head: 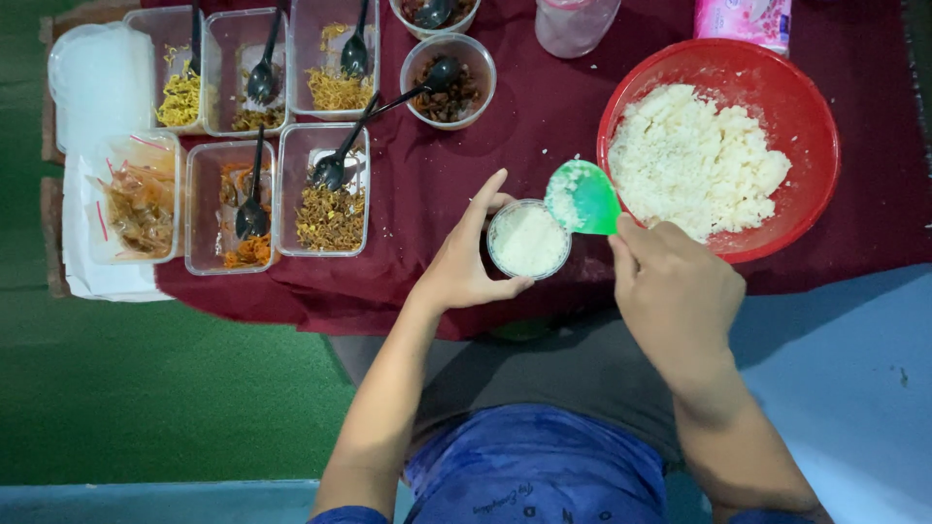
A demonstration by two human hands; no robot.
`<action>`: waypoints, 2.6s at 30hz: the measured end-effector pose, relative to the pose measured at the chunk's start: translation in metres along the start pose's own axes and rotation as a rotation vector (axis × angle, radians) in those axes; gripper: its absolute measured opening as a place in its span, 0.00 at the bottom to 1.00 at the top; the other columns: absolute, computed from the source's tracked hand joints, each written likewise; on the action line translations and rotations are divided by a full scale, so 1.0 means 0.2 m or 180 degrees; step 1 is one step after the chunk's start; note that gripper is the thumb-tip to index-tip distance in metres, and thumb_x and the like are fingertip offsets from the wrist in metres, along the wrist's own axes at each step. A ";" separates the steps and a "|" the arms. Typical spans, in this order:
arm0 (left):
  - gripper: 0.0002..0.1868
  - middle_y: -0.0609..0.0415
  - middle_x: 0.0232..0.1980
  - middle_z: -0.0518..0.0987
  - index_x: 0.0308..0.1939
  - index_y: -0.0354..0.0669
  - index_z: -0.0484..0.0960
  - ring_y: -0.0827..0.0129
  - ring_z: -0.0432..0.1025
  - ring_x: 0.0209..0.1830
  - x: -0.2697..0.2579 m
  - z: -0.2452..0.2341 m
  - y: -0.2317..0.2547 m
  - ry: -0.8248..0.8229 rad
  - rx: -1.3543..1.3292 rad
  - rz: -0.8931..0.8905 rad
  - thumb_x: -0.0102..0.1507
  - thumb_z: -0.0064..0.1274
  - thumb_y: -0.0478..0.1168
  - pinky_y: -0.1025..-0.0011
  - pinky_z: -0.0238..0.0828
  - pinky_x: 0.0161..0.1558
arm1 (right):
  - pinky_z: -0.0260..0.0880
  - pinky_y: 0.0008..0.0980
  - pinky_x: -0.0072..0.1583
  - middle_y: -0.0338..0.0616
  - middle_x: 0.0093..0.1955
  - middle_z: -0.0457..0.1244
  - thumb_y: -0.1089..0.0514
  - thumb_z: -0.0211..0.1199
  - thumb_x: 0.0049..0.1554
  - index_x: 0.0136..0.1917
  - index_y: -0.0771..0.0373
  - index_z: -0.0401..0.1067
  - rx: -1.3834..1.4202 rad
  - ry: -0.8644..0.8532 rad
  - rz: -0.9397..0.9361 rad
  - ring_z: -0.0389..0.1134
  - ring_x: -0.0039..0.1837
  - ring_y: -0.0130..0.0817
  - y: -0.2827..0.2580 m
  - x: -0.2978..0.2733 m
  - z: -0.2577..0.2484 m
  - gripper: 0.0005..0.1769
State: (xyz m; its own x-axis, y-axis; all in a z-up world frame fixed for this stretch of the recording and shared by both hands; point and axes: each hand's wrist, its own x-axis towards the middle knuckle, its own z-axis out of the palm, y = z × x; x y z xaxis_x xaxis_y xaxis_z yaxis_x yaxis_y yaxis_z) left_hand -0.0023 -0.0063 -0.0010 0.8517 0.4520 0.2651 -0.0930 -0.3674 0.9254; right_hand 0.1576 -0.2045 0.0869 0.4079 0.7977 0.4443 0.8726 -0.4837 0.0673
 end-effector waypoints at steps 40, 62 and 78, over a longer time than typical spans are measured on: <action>0.66 0.43 0.67 0.71 0.81 0.40 0.45 0.51 0.67 0.68 0.01 0.02 0.07 -0.0026 0.0060 0.0033 0.48 0.74 0.41 0.53 0.61 0.72 | 0.75 0.39 0.50 0.31 0.44 0.73 0.43 0.56 0.65 0.52 0.34 0.82 0.1516 -0.1558 0.0775 0.74 0.54 0.38 -0.04 -0.01 -0.01 0.12; 0.70 0.43 0.67 0.73 0.82 0.42 0.40 0.49 0.68 0.69 0.00 0.00 0.04 -0.0167 0.0002 -0.0120 0.45 0.73 0.38 0.47 0.47 0.77 | 0.75 0.45 0.49 0.36 0.42 0.72 0.44 0.59 0.62 0.49 0.37 0.82 0.1231 -0.1589 0.0384 0.75 0.50 0.44 -0.03 0.05 -0.05 0.10; 0.68 0.45 0.68 0.74 0.82 0.43 0.44 0.51 0.69 0.69 0.01 -0.02 0.02 -0.0284 -0.0153 -0.0129 0.44 0.71 0.39 0.51 0.63 0.71 | 0.74 0.53 0.53 0.41 0.43 0.72 0.42 0.55 0.63 0.48 0.36 0.81 0.1116 -0.2096 0.0468 0.73 0.53 0.53 -0.04 0.17 -0.16 0.13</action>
State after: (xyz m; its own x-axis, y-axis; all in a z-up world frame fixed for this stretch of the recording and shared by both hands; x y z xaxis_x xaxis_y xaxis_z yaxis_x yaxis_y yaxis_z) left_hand -0.0025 -0.0040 0.0037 0.8976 0.3908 0.2040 -0.0803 -0.3101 0.9473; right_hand 0.1569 -0.1852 0.1295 0.5066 0.8373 -0.2058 0.7863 -0.5466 -0.2881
